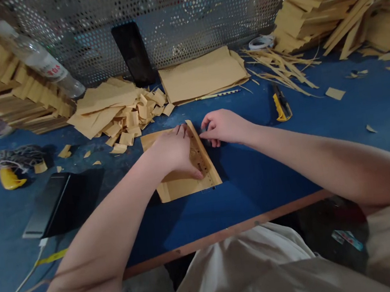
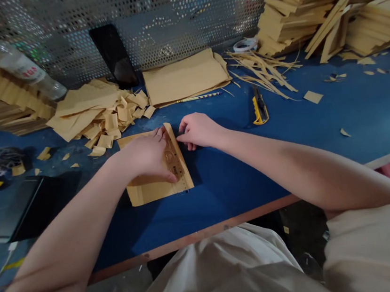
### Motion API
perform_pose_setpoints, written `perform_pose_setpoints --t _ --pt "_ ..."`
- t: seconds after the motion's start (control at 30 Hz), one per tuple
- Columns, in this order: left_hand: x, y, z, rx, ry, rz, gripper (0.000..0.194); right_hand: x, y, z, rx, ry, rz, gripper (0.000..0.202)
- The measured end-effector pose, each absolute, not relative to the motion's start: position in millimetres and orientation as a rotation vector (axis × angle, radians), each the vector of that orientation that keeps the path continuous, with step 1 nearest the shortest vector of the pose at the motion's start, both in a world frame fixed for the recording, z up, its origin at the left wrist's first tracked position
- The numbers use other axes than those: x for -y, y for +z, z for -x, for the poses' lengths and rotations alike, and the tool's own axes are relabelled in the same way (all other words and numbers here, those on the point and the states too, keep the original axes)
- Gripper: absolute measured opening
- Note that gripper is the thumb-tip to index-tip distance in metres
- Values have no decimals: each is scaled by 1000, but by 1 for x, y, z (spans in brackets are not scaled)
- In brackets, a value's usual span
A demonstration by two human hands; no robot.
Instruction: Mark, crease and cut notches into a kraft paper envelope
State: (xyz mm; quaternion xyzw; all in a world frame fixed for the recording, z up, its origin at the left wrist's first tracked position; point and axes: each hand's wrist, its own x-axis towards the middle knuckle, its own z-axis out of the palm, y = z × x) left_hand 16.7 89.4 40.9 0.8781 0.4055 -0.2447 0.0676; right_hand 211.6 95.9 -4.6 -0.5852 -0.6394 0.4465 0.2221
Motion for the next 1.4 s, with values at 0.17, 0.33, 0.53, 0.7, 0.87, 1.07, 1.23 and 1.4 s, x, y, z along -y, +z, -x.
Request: perform_pose_setpoints --t 0.17,0.33,0.53,0.7,0.87,1.07,1.23,1.4 --pt "-88 41 -15 -1179 -660 -2695 137 -101 -2 -200 1743 1138 1619 26" --pt "-88 39 -12 -1148 -640 -2715 134 -104 1 -189 1767 991 1645 25" --pt "-86 42 -13 -1149 -649 -2740 115 -117 1 -180 1774 839 1666 20" --pt "-85 44 -14 -1148 -677 -2741 97 -128 0 -175 1791 805 1657 19" --pt "-86 44 -16 -1146 -682 -2742 89 -133 -3 -173 1816 819 1644 22" --pt "-85 46 -17 -1166 -732 -2706 106 -140 -2 -173 1856 779 1650 24" --pt "-85 45 -17 -1207 -732 -2659 138 -142 -3 -176 1873 697 1663 24" --pt "-85 47 -16 -1183 -707 -2698 120 -135 -3 -177 1859 712 1684 23"
